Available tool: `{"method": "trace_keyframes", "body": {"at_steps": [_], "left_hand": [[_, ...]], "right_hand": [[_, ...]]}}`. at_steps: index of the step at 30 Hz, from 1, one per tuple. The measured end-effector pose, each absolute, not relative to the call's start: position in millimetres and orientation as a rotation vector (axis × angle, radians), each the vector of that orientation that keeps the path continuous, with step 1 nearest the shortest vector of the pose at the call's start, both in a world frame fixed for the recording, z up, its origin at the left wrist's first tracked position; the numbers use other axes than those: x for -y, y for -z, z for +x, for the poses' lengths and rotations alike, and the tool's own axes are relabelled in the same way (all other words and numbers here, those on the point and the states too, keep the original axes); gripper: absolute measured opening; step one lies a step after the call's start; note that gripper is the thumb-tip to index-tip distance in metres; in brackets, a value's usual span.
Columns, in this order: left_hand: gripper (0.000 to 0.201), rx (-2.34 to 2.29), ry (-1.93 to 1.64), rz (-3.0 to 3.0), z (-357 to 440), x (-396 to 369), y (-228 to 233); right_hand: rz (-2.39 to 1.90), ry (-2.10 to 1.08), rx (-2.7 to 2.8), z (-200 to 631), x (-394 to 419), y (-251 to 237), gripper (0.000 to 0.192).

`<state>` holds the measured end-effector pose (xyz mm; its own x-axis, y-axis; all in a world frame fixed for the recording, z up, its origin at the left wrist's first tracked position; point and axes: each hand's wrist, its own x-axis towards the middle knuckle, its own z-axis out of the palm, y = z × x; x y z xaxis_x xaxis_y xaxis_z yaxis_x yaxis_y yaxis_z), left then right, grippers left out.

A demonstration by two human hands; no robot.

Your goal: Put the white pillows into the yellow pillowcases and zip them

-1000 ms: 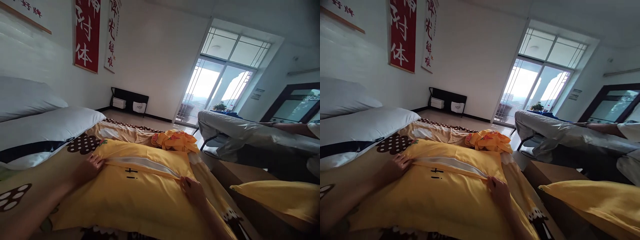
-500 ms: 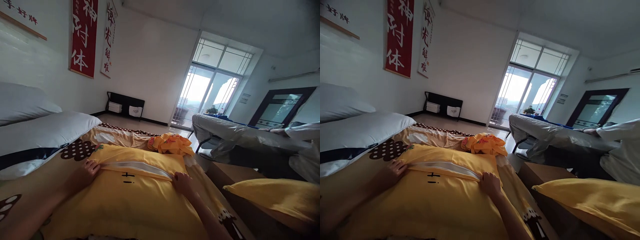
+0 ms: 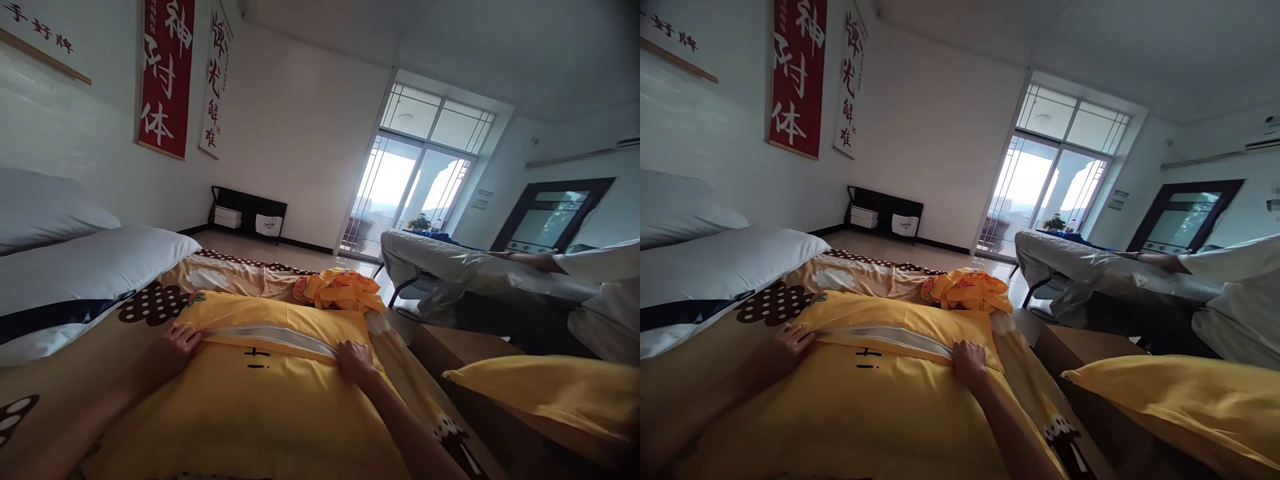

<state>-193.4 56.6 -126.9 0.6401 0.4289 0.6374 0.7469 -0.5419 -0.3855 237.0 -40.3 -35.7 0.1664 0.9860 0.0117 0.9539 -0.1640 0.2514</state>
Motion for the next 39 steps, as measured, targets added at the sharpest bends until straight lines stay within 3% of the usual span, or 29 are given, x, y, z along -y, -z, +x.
{"method": "trace_keyframes", "body": {"at_steps": [17, 22, 25, 28, 32, 39], "left_hand": [[0.025, 1.009, 0.544, -2.12, -182.8, -49.6, 108.6], [0.027, 1.318, 0.752, -2.197, -168.9, -48.6, 102.8], [0.035, 1.561, 0.867, -2.272, -156.8, -47.6, 88.4], [0.043, 1.81, 0.771, -2.294, -146.8, -49.9, 71.3], [0.029, 2.057, 0.636, -2.191, -141.3, -61.2, 64.1], [0.049, 2.285, 0.47, -2.224, -153.4, -70.8, 69.9]], "right_hand": [[2.353, -0.208, -2.125, 266.8, 68.6, 47.5, 0.027], [2.039, -0.34, -2.696, 240.8, 88.4, 57.7, 0.037], [1.897, -0.243, -2.887, 226.7, 97.0, 68.4, 0.043], [1.858, -0.159, -2.904, 215.9, 103.1, 73.2, 0.049], [1.783, -0.043, -2.911, 199.4, 105.2, 65.3, 0.049], [1.583, -0.052, -3.145, 131.9, 48.6, 28.5, 0.041]]}}
